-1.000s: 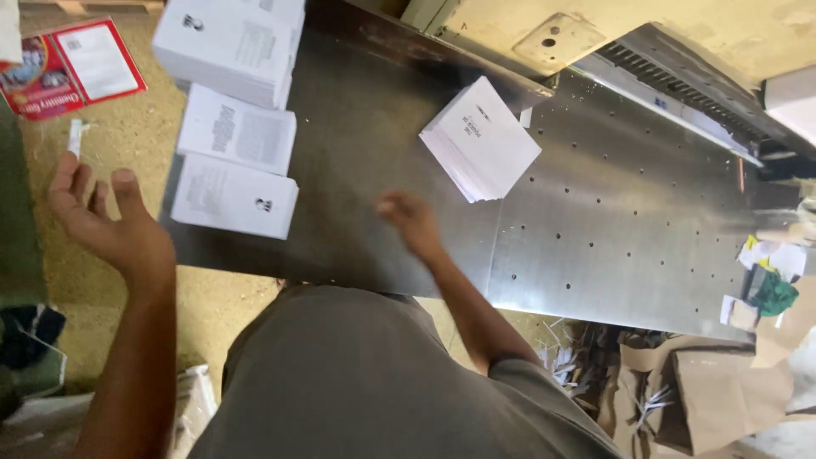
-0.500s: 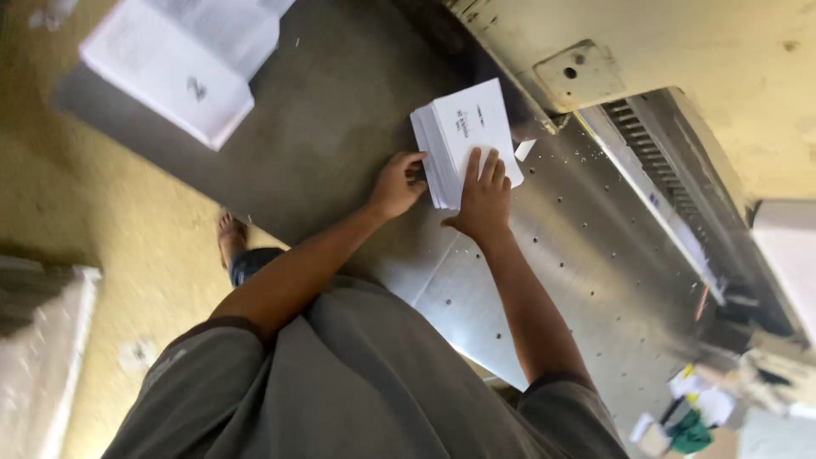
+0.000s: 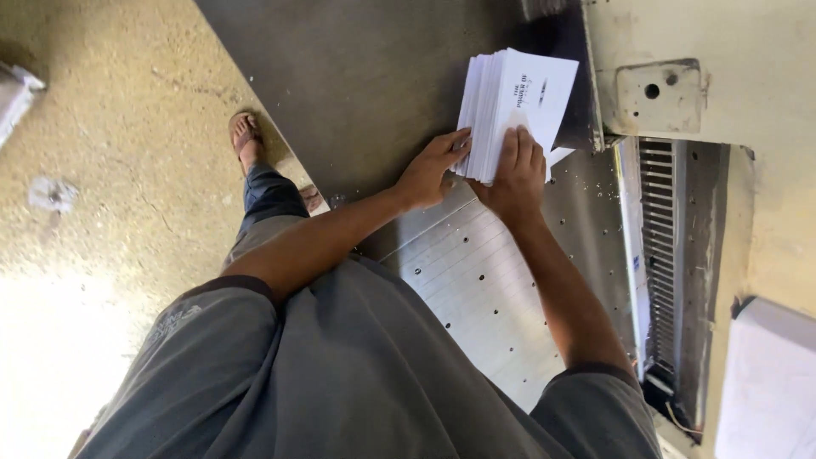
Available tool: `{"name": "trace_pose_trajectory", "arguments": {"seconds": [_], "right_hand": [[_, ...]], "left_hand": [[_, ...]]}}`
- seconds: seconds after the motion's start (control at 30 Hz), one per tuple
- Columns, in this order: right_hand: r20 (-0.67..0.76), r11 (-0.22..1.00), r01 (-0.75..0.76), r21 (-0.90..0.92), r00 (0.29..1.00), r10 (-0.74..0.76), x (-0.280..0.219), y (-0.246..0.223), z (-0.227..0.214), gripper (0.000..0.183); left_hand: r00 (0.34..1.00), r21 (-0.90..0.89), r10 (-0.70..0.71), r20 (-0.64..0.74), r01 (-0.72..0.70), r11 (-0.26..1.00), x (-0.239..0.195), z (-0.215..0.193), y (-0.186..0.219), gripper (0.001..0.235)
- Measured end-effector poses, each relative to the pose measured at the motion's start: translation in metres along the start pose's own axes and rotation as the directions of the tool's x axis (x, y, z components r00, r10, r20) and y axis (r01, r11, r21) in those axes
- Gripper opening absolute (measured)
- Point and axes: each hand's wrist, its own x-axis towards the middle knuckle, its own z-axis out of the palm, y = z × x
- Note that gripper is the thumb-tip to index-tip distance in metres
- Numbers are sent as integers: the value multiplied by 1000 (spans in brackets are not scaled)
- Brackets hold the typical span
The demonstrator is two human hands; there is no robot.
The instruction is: Aligning and stacking printed paper on an industrial guillotine cutter for trimming.
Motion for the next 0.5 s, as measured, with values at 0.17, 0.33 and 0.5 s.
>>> {"name": "trace_pose_trajectory", "arguments": {"seconds": [0.17, 0.33, 0.5], "right_hand": [[9, 987, 78, 140, 997, -80, -7, 26, 4, 109], [283, 959, -33, 280, 958, -49, 7, 53, -24, 108], [413, 821, -290, 492, 908, 74, 24, 42, -46, 98]], "left_hand": [[996, -81, -77, 37, 80, 993, -2, 2, 3, 80], [992, -51, -120, 41, 122, 991, 4, -4, 15, 84], [980, -24, -195, 37, 196, 980, 7, 2, 7, 80]]}}
